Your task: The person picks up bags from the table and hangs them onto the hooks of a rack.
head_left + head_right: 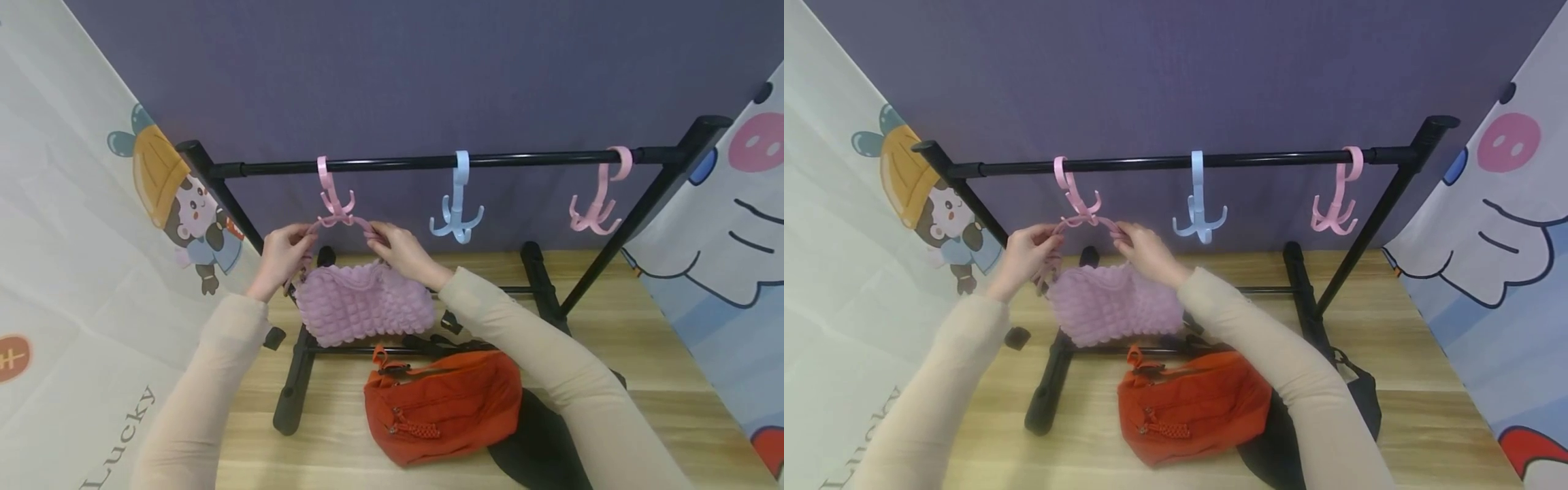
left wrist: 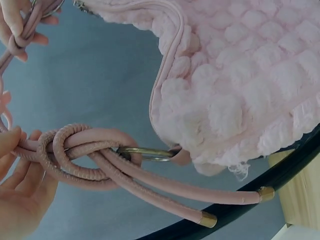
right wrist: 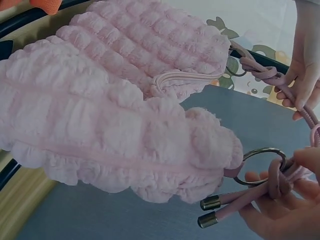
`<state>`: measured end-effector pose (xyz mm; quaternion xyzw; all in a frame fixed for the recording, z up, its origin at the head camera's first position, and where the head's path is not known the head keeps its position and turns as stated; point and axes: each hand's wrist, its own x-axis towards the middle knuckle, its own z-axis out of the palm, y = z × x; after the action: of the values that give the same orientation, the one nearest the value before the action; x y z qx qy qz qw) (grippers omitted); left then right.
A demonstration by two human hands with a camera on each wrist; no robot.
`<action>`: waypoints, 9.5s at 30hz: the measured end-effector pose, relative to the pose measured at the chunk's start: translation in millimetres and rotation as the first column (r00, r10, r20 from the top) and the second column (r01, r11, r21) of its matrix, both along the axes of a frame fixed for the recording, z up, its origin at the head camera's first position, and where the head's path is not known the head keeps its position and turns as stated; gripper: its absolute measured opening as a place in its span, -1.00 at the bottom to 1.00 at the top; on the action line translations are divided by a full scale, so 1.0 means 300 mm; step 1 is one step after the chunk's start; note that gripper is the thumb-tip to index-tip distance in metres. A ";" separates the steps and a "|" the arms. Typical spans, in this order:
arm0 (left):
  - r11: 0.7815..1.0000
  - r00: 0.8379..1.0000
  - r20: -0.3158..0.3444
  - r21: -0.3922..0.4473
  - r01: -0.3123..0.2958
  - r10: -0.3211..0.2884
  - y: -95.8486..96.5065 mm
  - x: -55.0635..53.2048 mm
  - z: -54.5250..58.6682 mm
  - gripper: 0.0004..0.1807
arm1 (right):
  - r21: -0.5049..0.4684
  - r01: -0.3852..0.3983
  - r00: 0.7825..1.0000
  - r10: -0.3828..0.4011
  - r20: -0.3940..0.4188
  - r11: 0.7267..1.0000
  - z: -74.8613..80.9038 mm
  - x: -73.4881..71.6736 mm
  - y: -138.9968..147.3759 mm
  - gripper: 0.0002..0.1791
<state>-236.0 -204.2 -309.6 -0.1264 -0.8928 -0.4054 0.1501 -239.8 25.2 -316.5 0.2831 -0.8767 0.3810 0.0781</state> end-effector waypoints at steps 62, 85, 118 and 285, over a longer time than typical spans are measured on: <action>0.947 0.906 -0.290 -0.178 0.266 -0.309 0.344 0.296 -0.365 -0.74 | 0.157 0.017 1.000 -0.017 0.001 0.987 -0.195 0.268 0.307 -0.64; 0.783 0.884 0.128 -0.419 0.459 -0.449 0.381 0.341 -0.515 -0.76 | 0.361 -0.086 0.973 0.000 0.231 0.929 -0.406 0.285 0.447 -0.72; 0.720 0.884 0.305 -0.514 0.466 -0.354 0.384 0.334 -0.622 -0.76 | 0.599 -0.072 0.996 0.023 0.089 0.798 -0.540 0.293 0.468 -0.78; 0.818 0.798 -0.186 -0.070 0.571 -0.573 0.347 0.306 -0.081 -0.78 | -0.093 0.049 0.998 -0.046 0.040 0.994 -0.018 0.403 0.588 -0.71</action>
<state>-144.4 -100.2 -334.0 -0.4306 -0.7954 -0.4125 0.1085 -118.9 201.5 -321.9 0.2508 -0.8657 0.4250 0.0837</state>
